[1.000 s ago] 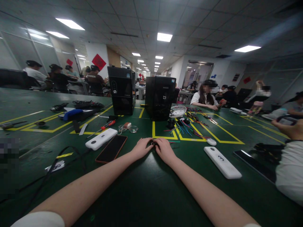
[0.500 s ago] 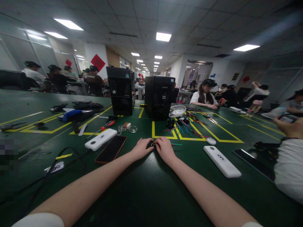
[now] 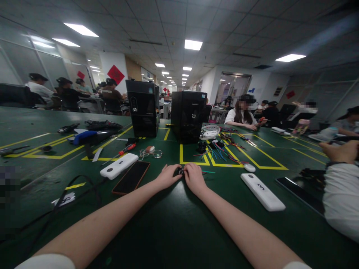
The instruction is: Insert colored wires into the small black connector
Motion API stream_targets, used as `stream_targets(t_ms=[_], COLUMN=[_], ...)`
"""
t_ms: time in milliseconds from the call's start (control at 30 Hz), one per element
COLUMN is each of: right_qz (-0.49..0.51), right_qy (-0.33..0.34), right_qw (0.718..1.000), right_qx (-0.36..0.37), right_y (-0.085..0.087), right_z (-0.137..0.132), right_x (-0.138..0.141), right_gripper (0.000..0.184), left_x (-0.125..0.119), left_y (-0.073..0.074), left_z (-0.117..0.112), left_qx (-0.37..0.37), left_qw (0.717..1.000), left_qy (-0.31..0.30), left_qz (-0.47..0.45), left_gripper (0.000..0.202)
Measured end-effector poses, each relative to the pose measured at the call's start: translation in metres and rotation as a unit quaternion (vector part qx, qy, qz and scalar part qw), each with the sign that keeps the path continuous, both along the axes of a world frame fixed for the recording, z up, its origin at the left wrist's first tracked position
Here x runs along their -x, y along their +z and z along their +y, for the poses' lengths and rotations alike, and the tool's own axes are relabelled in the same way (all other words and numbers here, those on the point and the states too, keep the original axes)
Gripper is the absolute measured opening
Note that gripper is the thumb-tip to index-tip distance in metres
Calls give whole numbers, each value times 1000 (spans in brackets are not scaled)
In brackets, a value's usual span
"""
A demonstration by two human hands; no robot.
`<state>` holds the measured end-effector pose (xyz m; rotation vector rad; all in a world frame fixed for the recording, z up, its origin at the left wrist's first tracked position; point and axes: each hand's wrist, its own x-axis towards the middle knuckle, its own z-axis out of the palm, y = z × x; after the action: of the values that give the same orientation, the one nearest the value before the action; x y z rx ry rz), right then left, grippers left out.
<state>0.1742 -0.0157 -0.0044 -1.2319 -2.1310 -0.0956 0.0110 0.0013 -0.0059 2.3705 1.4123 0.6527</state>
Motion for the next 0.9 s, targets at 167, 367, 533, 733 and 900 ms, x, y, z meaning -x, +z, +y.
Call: stream_targets(t_ms=[167, 367, 533, 733, 900], right_qz=[9, 47, 84, 16, -41], right_qy=[-1, -11, -21, 59, 86], right_qw=[1000, 999, 996, 998, 994], right_qx=[0, 5, -2, 6, 45], right_y=[-1, 0, 5, 1, -4], right_z=[0, 3, 4, 1, 1], right_x=[-1, -1, -3, -1, -1], right_gripper=[13, 12, 13, 9, 8], left_x=[-1, -2, -1, 1, 1], left_y=[2, 3, 4, -2, -3], left_z=[-1, -3, -3, 5, 8], left_qx=[3, -3, -3, -15, -18], left_qw=[1000, 1000, 1000, 998, 997], left_qy=[-2, 0, 2, 63, 66], left_qz=[3, 0, -1, -26, -22], left_gripper=[33, 33, 35, 35, 34])
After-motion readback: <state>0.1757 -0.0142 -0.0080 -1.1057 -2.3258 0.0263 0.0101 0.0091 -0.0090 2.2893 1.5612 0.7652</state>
